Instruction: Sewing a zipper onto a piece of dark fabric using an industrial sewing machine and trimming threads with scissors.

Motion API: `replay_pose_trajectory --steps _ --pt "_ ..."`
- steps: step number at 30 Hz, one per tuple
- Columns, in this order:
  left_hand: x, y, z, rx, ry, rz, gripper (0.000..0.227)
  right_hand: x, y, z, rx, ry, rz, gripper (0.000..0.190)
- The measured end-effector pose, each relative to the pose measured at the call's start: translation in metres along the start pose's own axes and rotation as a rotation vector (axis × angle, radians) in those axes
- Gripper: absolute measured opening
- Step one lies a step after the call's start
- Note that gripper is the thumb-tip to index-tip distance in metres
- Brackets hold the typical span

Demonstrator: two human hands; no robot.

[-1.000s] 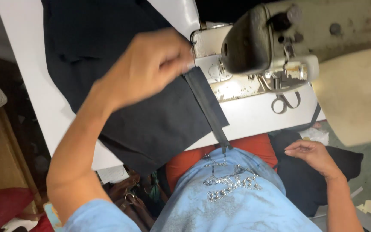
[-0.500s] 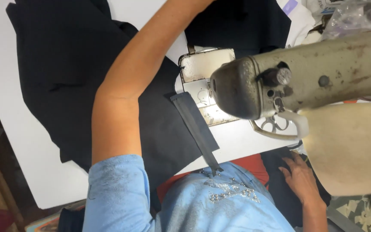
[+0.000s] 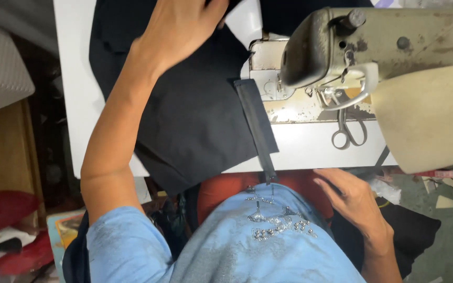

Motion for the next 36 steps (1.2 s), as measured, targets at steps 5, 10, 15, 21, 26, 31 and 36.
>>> replay_pose_trajectory --steps 5,10,15,21,26,31,36 --pt "-0.105 0.056 0.0 -0.152 -0.029 0.274 0.021 0.039 -0.055 0.01 0.156 0.118 -0.392 0.052" --pt "-0.169 0.091 0.064 -0.272 -0.271 0.276 0.022 0.078 -0.077 0.049 0.823 -0.124 -0.163 0.111" --pt "-0.188 0.087 0.071 -0.286 -0.257 0.196 0.026 0.088 -0.062 0.074 0.881 -0.01 -0.051 0.04" --pt "-0.196 0.065 0.054 -0.253 -0.358 0.024 0.024 0.082 -0.042 0.057 0.872 0.141 -0.067 0.032" --pt "-0.189 0.048 0.056 -0.508 -0.177 -0.15 0.016 0.07 -0.036 0.06 1.046 0.192 0.084 0.033" --pt "-0.178 0.04 0.062 -0.716 -0.013 -0.224 0.013 0.062 -0.035 0.058 1.057 0.242 0.075 0.032" --pt "-0.173 0.035 0.072 -0.761 0.012 -0.243 0.019 0.05 -0.033 0.049 0.988 0.248 0.045 0.028"
Point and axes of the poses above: each hand's wrist, its own x-axis towards the middle knuckle, its own z-axis out of the palm, y = z × x, the point moved 4 cm from there along x, towards the middle knuckle, and after that the axes turned 11 degrees about x, right-handed, at the moved point
